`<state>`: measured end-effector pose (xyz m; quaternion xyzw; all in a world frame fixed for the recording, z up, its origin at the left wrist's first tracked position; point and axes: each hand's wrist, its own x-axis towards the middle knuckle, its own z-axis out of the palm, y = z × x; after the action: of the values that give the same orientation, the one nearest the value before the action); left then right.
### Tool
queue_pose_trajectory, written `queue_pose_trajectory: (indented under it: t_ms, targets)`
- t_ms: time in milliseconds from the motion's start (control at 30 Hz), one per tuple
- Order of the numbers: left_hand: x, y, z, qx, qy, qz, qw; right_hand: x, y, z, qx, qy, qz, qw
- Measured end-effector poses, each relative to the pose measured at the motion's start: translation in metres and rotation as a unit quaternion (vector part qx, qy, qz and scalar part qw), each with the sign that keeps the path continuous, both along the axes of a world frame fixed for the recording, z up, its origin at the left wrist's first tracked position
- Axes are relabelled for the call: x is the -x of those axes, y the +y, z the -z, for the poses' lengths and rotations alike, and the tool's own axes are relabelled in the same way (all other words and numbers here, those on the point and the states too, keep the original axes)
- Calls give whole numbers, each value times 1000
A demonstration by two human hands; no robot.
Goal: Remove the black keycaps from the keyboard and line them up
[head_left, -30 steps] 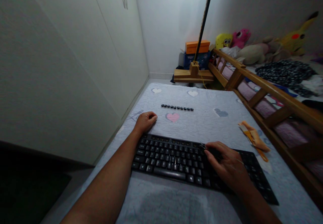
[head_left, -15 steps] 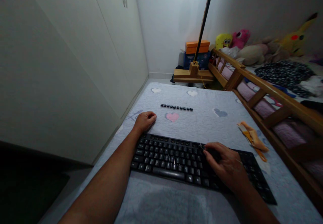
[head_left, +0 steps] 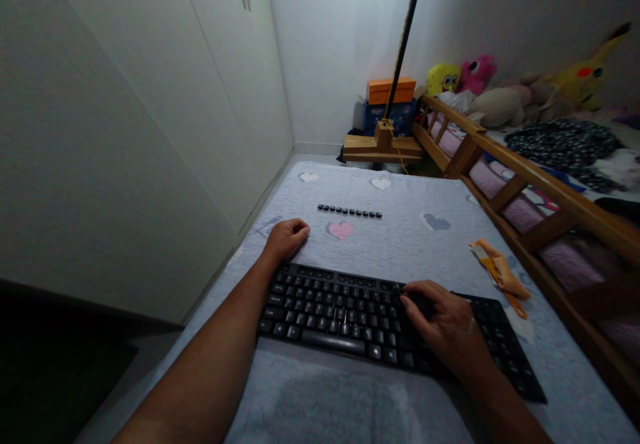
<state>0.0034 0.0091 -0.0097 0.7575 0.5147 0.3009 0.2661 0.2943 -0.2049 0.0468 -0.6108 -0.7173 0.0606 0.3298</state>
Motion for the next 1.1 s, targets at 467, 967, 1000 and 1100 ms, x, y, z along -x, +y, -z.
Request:
queue_pose_trajectory:
  t_ms: [467,967,1000,1100]
  targets:
    - [-1,-1,-3,-1,3,-2,1000,1,0,2,17,4,12,1000]
    - [0,2,2,-3,10,-1,1000,-2,3,-3,93,48,60,993]
    - [0,2,2,-4,10,-1,1000,-2,4,-3,90,44,50,994]
    - [0,2,3,-4,9,0,1000,-4,7,-1,84,34,27,996]
